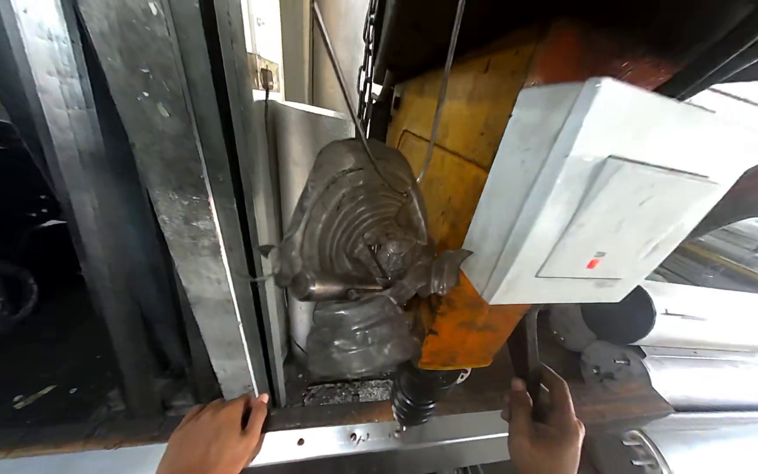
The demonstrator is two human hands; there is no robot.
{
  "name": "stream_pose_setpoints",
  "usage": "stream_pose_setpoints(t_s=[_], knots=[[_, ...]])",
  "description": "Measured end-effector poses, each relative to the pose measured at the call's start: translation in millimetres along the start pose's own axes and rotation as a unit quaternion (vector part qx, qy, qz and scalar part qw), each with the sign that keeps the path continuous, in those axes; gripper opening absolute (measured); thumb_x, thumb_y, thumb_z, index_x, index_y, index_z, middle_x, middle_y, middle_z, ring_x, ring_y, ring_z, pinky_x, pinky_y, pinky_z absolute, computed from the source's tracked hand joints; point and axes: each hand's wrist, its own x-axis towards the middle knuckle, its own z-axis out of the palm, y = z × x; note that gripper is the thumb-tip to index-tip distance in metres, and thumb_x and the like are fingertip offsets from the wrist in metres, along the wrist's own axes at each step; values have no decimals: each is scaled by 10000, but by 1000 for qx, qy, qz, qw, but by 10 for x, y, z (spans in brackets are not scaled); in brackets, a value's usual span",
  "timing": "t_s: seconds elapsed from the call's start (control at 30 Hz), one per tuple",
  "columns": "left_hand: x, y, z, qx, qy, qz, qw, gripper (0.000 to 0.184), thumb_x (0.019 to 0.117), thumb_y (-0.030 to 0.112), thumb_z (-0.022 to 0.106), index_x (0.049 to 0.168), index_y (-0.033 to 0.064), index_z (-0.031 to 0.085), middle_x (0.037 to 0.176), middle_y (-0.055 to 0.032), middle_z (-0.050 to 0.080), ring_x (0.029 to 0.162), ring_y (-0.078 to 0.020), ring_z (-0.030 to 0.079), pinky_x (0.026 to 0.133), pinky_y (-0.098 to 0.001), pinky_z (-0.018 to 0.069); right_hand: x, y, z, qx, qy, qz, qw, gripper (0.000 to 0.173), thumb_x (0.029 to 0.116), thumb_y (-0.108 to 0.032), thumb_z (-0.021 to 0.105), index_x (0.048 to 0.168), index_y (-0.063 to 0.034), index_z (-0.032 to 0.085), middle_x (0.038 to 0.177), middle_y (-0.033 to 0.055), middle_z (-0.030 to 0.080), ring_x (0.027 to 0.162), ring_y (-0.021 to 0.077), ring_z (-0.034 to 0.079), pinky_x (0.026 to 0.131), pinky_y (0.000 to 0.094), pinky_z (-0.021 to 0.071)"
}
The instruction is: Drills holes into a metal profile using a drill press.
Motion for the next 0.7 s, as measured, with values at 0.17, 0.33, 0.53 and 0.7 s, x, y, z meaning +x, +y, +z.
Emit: stream_pose_setpoints(t_s=[0.17,0.33,0.53,0.7], knots=[[9,20,-64,6,-27,-4,1000,730,1049,542,200,943,41,721,954,-205,750,1034,-392,715,987,-563,495,21,61,89,-38,29,-31,998,451,943,-233,581,1278,69,601,682,-25,670,493,37,601,433,269,528],[10,1,-86,-14,-47,1,999,742,1055,558,222,1005,23,734,1005,-229,750,1073,-428,700,1010,-620,478,174,306,564,-109,37,11,993,433,942,-306,565,1202,25,665,620,45,640,495,202,619,475,448,518],[7,10,-85,0,-37,-5,999,731,1046,556,210,979,56,739,973,-190,758,1041,-385,716,999,-581,490,251,407,674,1,-32,109,994,266,983,-258,587,1147,-68,672,654,20,632,536,167,626,516,420,541],[-22,64,-141,7,-55,-11,998,735,1058,545,201,988,44,734,993,-201,755,1064,-390,710,1014,-576,486,4,-87,-286,107,-179,137,968,443,1005,-122,563,1403,50,474,784,58,683,609,156,667,584,364,600]])
